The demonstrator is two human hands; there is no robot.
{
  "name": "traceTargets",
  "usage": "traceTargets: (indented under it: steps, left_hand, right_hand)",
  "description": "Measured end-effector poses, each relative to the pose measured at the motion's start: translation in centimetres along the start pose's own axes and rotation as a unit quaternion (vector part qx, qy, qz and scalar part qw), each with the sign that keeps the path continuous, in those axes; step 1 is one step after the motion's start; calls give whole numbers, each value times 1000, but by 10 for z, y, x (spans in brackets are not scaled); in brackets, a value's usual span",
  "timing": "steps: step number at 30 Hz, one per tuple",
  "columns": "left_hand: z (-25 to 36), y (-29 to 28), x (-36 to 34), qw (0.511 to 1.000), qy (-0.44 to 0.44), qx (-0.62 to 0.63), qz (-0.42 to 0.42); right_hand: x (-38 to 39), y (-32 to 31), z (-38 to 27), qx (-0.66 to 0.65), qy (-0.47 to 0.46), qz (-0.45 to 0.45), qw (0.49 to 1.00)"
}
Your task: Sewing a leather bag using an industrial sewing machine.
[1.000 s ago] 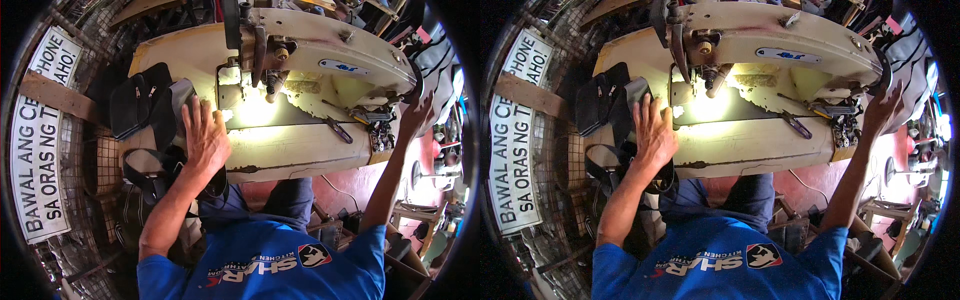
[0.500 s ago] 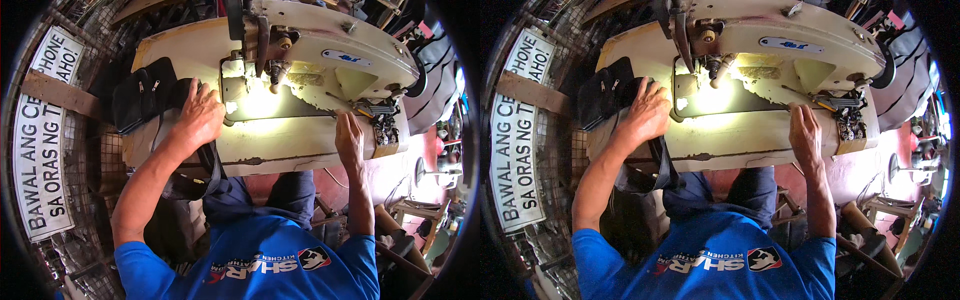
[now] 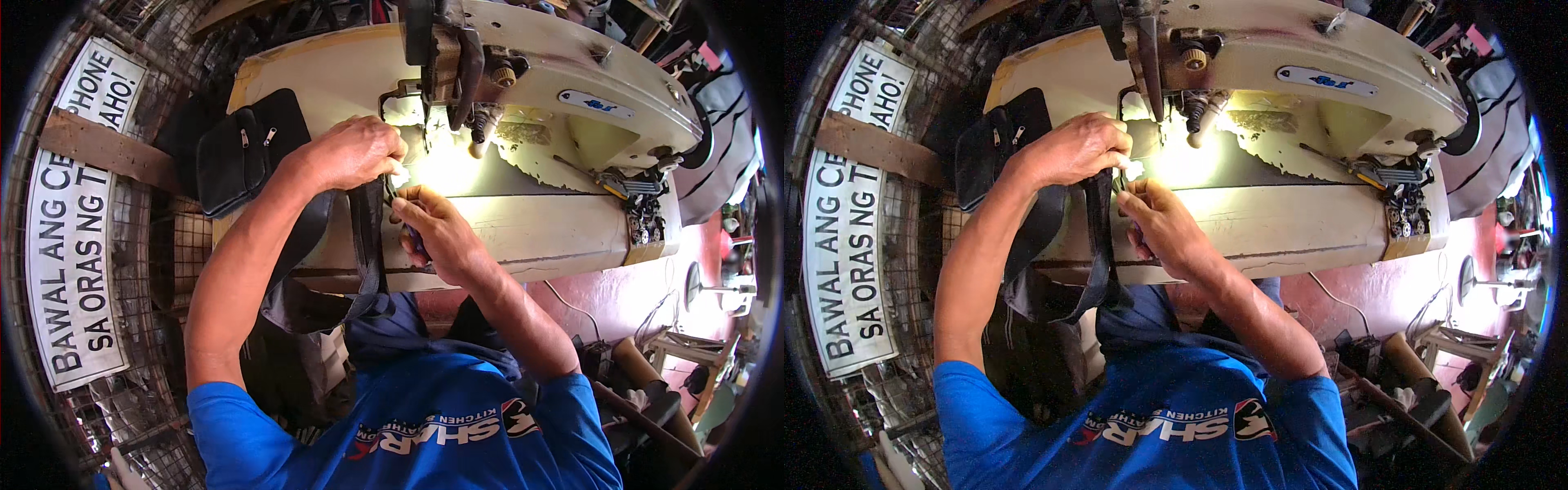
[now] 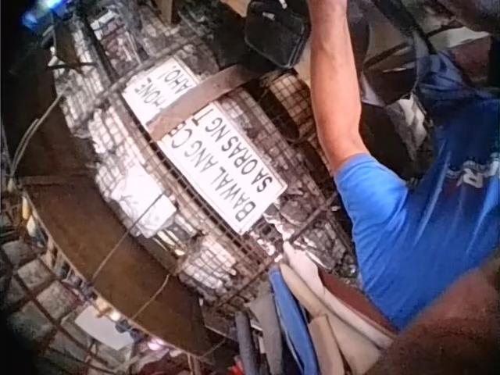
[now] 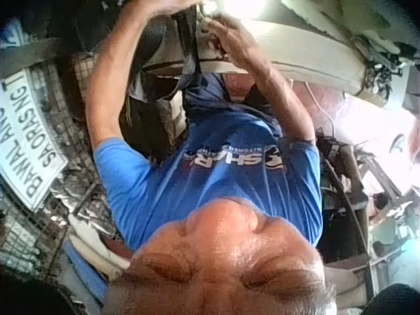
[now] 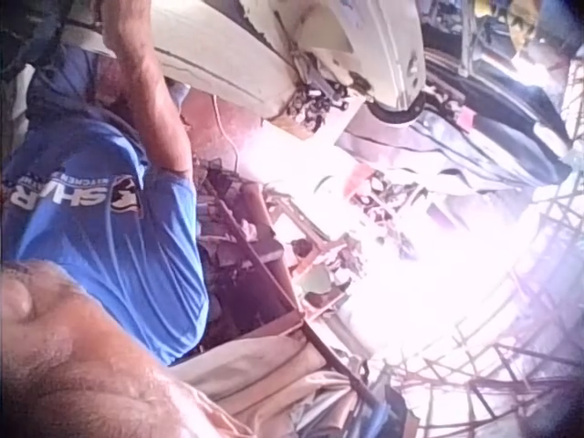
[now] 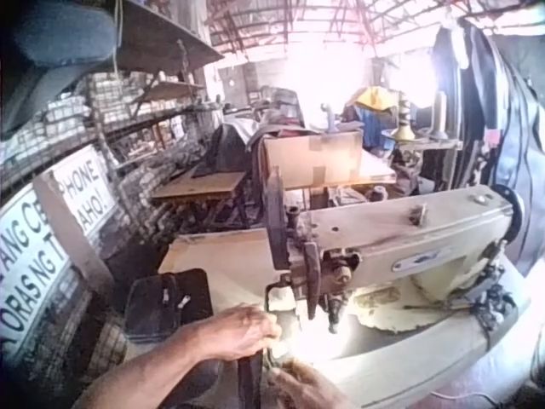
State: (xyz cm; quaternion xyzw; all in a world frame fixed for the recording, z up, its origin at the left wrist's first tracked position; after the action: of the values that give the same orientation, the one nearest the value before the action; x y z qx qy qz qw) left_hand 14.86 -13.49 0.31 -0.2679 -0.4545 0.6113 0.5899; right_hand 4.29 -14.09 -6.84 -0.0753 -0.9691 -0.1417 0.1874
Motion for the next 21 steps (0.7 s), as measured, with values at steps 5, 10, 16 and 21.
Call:
traceTargets:
  steps: [5,10,16,21]
  left_hand:
    - [1,-12,4,997,26,44,66]
    - [3,-12,-1,999,2,45,29]
    - [-2,-8,-12,999,-24,38,-29]
    - [-6,-6,-17,999,18,29,17]
  right_hand:
    - [-12,9,-4,-15,15,9,1000]
    - [-22,11,-2,-109,29,11,994]
    - [-28,17,-9,-154,17,13,988]
    - [-37,1,8,-163,1,19,987]
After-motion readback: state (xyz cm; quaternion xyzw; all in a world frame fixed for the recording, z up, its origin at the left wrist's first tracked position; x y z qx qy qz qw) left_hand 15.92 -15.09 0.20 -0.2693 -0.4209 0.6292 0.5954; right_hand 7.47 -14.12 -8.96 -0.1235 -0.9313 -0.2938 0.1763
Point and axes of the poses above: each hand's wrist, its own x-axis away from the middle knuckle, its own y-axis out of the palm, z = x × y, the point moved 10 cm from there along -x, towards the middle knuckle, and after that the axes turned 11 degrees about x, right-handed, at the moved point
